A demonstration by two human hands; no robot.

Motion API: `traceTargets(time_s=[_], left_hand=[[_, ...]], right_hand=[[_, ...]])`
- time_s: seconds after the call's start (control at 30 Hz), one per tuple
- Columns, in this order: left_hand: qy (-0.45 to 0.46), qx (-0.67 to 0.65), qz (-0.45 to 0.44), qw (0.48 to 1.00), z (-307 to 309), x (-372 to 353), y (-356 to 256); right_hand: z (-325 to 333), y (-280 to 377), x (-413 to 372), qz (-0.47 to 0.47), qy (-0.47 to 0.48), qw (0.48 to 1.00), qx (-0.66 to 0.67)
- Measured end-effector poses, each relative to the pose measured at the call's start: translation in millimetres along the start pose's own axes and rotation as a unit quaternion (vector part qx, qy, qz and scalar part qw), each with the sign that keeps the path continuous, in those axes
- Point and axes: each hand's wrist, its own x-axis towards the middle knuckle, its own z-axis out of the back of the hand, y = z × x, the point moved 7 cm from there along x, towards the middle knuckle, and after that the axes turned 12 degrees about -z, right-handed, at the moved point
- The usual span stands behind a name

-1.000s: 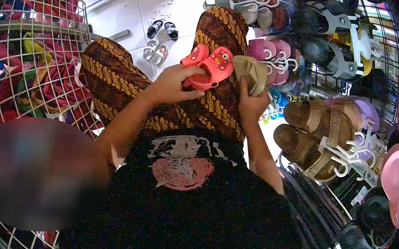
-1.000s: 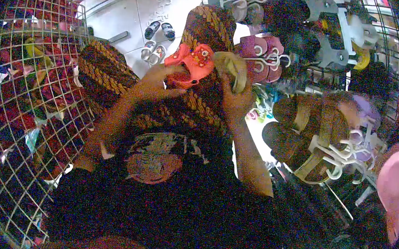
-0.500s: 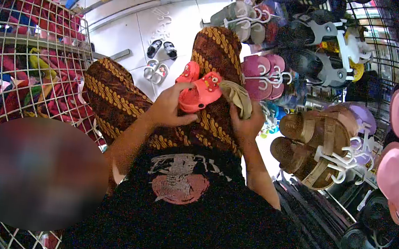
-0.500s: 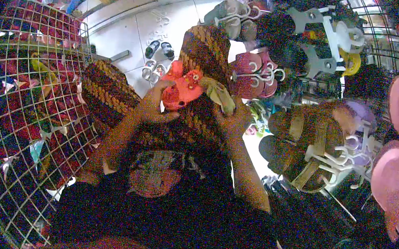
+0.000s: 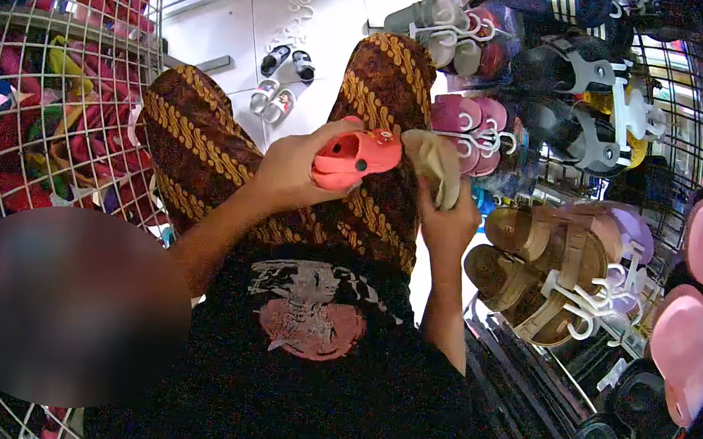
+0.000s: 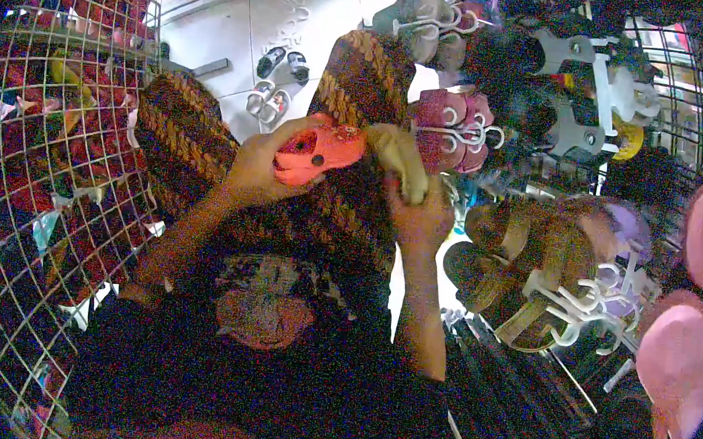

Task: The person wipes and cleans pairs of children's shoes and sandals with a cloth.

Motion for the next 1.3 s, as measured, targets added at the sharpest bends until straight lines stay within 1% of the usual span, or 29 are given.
traceTargets(time_s=[0.03, 0.13, 0.17, 0.23, 0.27, 0.3, 0.4, 0.43, 0.5, 0.53, 0.57, 0.67, 0.7, 0.73, 0.77, 0.8, 0.83, 0.87, 0.93, 0.97, 1.07, 1.1, 1.2, 1.23, 1.27, 1.3], left_hand=[[0.007, -0.003, 0.003, 1.000, 1, 0, -5], [0.023, 0.022, 0.027, 0.999, -3, -1, -8], [0.026, 0.022, 0.019, 0.999, -4, -2, -7], [0.030, 0.028, -0.002, 0.999, -3, -1, -3], [0.028, 0.022, 0.002, 0.999, -3, -2, -2], [0.027, 0.016, 0.007, 0.999, -4, -3, -1], [0.018, 0.040, -0.006, 0.999, -5, -3, 0], [0.017, 0.054, -0.014, 0.998, -6, -4, 0], [0.016, 0.058, -0.029, 0.998, -7, -4, 1], [0.016, 0.059, -0.036, 0.997, -8, -5, 1], [0.014, 0.064, -0.042, 0.997, -10, -6, 1], [-0.001, 0.072, -0.066, 0.995, -12, -7, 5], [-0.006, 0.069, -0.078, 0.995, -12, -7, 6], [-0.012, 0.065, -0.092, 0.994, -12, -7, 5], [0.002, 0.085, -0.065, 0.994, -14, -8, 9], [-0.011, 0.066, -0.069, 0.995, -12, -7, 7], [-0.022, 0.047, -0.073, 0.996, -12, -5, 5], [-0.033, 0.029, -0.076, 0.996, -11, -4, 5], [-0.044, 0.061, -0.090, 0.993, -9, -3, 4], [-0.040, 0.073, -0.089, 0.993, -8, -4, 4], [-0.040, 0.081, -0.087, 0.992, -9, -4, 7], [-0.041, 0.078, -0.087, 0.992, -11, -4, 9], [-0.034, 0.085, -0.075, 0.993, -12, -3, 13], [-0.036, 0.085, -0.077, 0.993, -12, -4, 12], [-0.035, 0.085, -0.081, 0.993, -11, -4, 10], [-0.032, 0.086, -0.085, 0.992, -10, -4, 9]], right_hand=[[3, -1, 1, -0.011, 0.023, 0.998, 0.050], [7, 15, -22, 0.085, 0.012, 0.980, 0.178], [11, 26, -30, 0.151, 0.014, 0.975, 0.161], [3, 14, -24, 0.066, 0.019, 0.987, 0.143], [-1, 7, -22, 0.022, 0.022, 0.991, 0.133], [-5, -1, -17, -0.054, 0.046, 0.990, 0.122], [-2, 6, -31, 0.064, 0.025, 0.991, 0.115], [0, 11, -38, 0.137, 0.009, 0.983, 0.118], [-12, -4, -30, 0.043, 0.012, 0.991, 0.123], [-12, -1, -26, -0.004, 0.014, 0.992, 0.123], [-8, -5, -22, -0.099, 0.045, 0.983, 0.147], [-5, 1, -34, 0.065, 0.001, 0.983, 0.172], [-6, 8, -39, 0.119, 0.024, 0.986, 0.111], [-5, 5, -37, 0.079, 0.026, 0.990, 0.116], [-4, 4, -32, 0.040, 0.027, 0.992, 0.120], [-2, 5, -26, 0.000, 0.027, 0.992, 0.125], [-6, -4, -19, -0.072, 0.056, 0.991, 0.101], [-1, -1, -21, -0.032, 0.050, 0.993, 0.098], [6, 5, -22, 0.050, 0.038, 0.994, 0.094], [8, 9, -28, 0.128, 0.033, 0.985, 0.107], [7, 9, -21, 0.048, 0.053, 0.996, 0.058], [-2, -5, -12, -0.044, 0.082, 0.994, 0.050], [14, 7, -24, 0.046, 0.018, 0.995, 0.092], [7, 6, -29, 0.094, 0.036, 0.991, 0.087], [3, 5, -31, 0.099, 0.049, 0.991, 0.071], [0, -1, -27, 0.033, 0.056, 0.995, 0.069]])
